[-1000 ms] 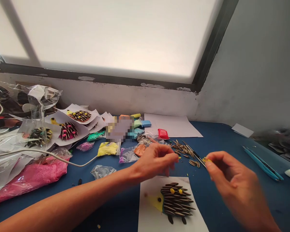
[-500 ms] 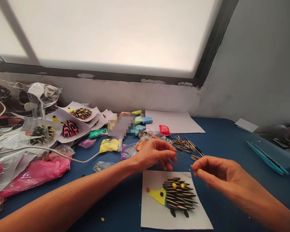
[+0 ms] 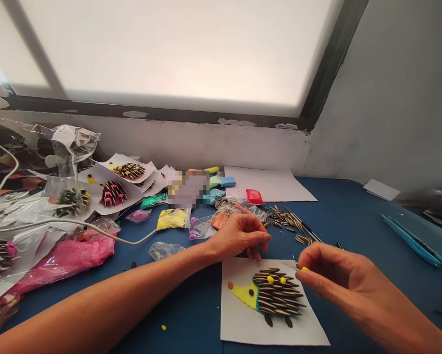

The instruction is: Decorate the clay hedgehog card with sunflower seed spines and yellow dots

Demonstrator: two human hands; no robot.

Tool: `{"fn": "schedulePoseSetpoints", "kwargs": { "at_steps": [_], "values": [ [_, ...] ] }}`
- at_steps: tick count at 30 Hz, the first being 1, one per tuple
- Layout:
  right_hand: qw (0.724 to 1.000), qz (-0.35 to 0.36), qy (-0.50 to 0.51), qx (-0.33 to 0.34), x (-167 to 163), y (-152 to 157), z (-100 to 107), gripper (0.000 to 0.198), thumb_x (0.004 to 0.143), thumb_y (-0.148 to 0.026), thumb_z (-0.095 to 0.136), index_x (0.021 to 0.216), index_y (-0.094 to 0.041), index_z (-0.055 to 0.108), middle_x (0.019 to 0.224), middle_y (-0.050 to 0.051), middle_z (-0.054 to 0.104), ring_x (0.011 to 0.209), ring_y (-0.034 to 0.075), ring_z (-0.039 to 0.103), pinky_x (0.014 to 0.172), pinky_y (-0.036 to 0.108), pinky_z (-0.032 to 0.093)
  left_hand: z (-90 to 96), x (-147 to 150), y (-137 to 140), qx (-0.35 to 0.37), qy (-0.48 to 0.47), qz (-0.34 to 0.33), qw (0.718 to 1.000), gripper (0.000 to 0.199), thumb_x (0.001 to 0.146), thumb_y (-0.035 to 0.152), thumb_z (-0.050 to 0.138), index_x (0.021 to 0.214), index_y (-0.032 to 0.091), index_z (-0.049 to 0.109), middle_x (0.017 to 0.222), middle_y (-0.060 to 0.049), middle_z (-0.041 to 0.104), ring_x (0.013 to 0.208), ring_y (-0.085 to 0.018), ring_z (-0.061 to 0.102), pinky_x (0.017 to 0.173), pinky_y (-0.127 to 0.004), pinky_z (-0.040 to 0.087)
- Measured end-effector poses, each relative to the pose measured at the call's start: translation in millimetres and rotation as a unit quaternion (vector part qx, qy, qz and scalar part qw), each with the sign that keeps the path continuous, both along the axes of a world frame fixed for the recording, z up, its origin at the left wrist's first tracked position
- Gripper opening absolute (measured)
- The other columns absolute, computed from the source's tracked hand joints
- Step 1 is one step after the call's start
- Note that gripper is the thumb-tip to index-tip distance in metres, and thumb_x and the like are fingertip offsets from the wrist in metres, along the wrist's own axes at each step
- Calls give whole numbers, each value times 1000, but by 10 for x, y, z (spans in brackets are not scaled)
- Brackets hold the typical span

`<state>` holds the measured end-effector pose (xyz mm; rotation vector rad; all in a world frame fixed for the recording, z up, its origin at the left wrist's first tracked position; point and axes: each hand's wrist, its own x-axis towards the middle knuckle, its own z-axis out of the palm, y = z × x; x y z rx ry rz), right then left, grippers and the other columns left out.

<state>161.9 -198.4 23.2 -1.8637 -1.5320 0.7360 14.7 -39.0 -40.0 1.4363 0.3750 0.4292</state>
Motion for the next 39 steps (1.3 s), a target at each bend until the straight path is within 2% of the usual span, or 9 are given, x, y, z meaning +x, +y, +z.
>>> {"fn": "schedulePoseSetpoints", "kwargs": {
  "at_steps": [4, 10, 14, 17, 20, 25, 32, 35, 39],
  "values": [
    [999, -1, -35, 27, 1, 14, -41, 39, 88, -53, 53, 65, -22, 61, 61, -1, 59, 54, 12, 53, 47, 20, 45, -4, 2, -3, 1, -1, 2, 1000, 42, 73, 51, 73, 77, 12, 56, 67, -1, 65, 49, -10, 62, 44, -18, 45],
    [999, -49, -10, 6, 69, 28, -142, 38, 83, -58, 55, 89, -23, 71, 82, 3, 73, 72, 20, 67, 60, 25, 53, -11, 10, -6, 6, 2, 2, 1000, 38, 75, 47, 71, 77, 12, 55, 68, -1, 65, 48, -9, 61, 44, -17, 45],
    [999, -43, -17, -16, 112, 32, -175, 41, 83, -60, 54, 95, -24, 69, 83, 4, 73, 73, 21, 66, 61, 27, 53, -8, 4, -1, 9, -1, 2, 1000, 33, 78, 43, 68, 78, 12, 55, 69, -2, 65, 48, -9, 62, 43, -17, 45],
    [997, -50, -53, -18, 111, 56, -166, 38, 81, -61, 54, 81, -24, 63, 70, 1, 65, 64, 17, 58, 56, 24, 48, 5, -2, 1, 7, -6, 5, 1000, 30, 80, 40, 66, 85, 12, 57, 71, -2, 65, 47, -9, 62, 43, -17, 46],
    [990, -97, -99, 8, 78, 88, -137, 40, 76, -60, 56, 63, -23, 49, 56, -3, 49, 51, 12, 44, 45, 22, 38, 6, -2, 0, 8, -5, 8, 1000, 26, 82, 37, 63, 88, 12, 58, 71, -2, 66, 47, -9, 61, 42, -17, 45],
    [981, -151, -121, 31, 63, 81, -96, 38, 72, -54, 52, 55, -23, 40, 51, -5, 33, 46, 9, 30, 40, 21, 28, -22, 17, -12, 25, 4, 3, 1000, 20, 85, 31, 60, 84, 11, 59, 69, -1, 65, 47, -7, 61, 42, -15, 44],
    [996, -72, -49, -31, 175, 70, -116, 40, 77, -60, 54, 71, -22, 64, 63, 1, 57, 55, 13, 49, 49, 23, 43, -2, 26, -31, 28, 19, 8, 999, 15, 87, 26, 58, 83, 11, 59, 67, 0, 64, 46, -6, 60, 43, -14, 43],
    [993, -98, 28, -56, 195, 94, -135, 43, 71, -62, 60, 78, -20, 67, 69, 5, 66, 57, 17, 59, 51, 26, 49, 2, 23, -32, 31, 17, 9, 999, 16, 87, 27, 58, 83, 11, 59, 67, 0, 64, 46, -6, 60, 42, -15, 43],
    [990, -118, 67, -32, 204, 92, -154, 45, 67, -60, 65, 84, -19, 68, 84, 10, 73, 59, 19, 66, 48, 28, 52, -7, 14, -29, 30, 16, 11, 999, 17, 87, 28, 58, 85, 11, 59, 68, 0, 65, 47, -7, 60, 43, -15, 43]
  ]
}}
